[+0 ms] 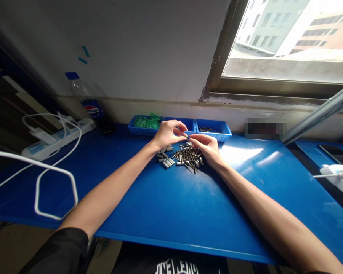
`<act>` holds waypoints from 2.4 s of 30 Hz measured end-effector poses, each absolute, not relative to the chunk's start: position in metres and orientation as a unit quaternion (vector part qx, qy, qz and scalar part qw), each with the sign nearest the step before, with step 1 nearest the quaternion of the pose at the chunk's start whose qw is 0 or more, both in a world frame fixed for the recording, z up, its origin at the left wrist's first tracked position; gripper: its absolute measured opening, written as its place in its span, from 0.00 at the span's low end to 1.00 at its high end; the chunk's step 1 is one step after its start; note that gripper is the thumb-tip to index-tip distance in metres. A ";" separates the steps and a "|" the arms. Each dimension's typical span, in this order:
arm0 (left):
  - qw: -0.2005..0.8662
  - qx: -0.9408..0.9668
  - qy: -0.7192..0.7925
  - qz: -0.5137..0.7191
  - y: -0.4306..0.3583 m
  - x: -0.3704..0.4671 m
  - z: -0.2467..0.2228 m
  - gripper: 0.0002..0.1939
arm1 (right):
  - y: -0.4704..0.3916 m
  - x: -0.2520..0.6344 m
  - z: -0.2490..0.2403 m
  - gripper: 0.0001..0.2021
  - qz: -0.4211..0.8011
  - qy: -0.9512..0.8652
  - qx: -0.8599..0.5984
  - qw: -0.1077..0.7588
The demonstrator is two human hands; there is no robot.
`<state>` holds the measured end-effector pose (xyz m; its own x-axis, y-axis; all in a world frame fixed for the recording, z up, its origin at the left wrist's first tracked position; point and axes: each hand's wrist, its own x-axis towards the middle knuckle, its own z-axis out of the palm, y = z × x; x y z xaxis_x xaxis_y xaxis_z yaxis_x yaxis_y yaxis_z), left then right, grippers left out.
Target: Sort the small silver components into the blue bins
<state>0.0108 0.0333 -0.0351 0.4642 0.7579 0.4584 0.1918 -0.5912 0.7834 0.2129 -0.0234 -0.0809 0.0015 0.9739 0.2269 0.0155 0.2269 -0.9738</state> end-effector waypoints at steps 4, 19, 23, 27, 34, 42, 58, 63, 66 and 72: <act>0.341 0.786 0.295 0.422 0.032 0.012 -0.037 0.15 | -0.022 0.215 -0.082 0.19 0.445 -0.559 -0.440 0.543; 0.206 0.866 0.282 0.358 0.035 0.009 -0.040 0.08 | -0.020 0.217 -0.083 0.16 0.464 -0.545 -0.424 0.555; 0.180 0.894 0.308 0.273 0.037 0.005 -0.041 0.07 | -0.018 0.217 -0.086 0.15 0.442 -0.520 -0.430 0.591; 0.173 0.920 0.301 0.181 0.040 0.001 -0.044 0.09 | -0.015 0.216 -0.089 0.15 0.414 -0.503 -0.442 0.616; 0.143 0.938 0.289 0.127 0.042 0.000 -0.048 0.11 | -0.010 0.220 -0.090 0.21 0.328 -0.470 -0.476 0.667; 0.108 0.935 0.317 0.120 0.040 0.001 -0.052 0.05 | -0.013 0.220 -0.093 0.22 0.334 -0.496 -0.466 0.653; 0.200 0.877 0.301 0.316 0.038 0.002 -0.034 0.03 | -0.015 0.218 -0.090 0.15 0.398 -0.519 -0.435 0.619; 0.212 0.865 0.288 0.352 0.037 0.004 -0.033 0.05 | -0.020 0.215 -0.082 0.17 0.422 -0.548 -0.435 0.576; 0.216 0.866 0.285 0.349 0.035 0.005 -0.033 0.05 | -0.024 0.212 -0.078 0.17 0.434 -0.560 -0.435 0.556; 0.196 0.878 0.287 0.329 0.034 0.008 -0.035 0.04 | -0.023 0.214 -0.078 0.17 0.444 -0.560 -0.444 0.541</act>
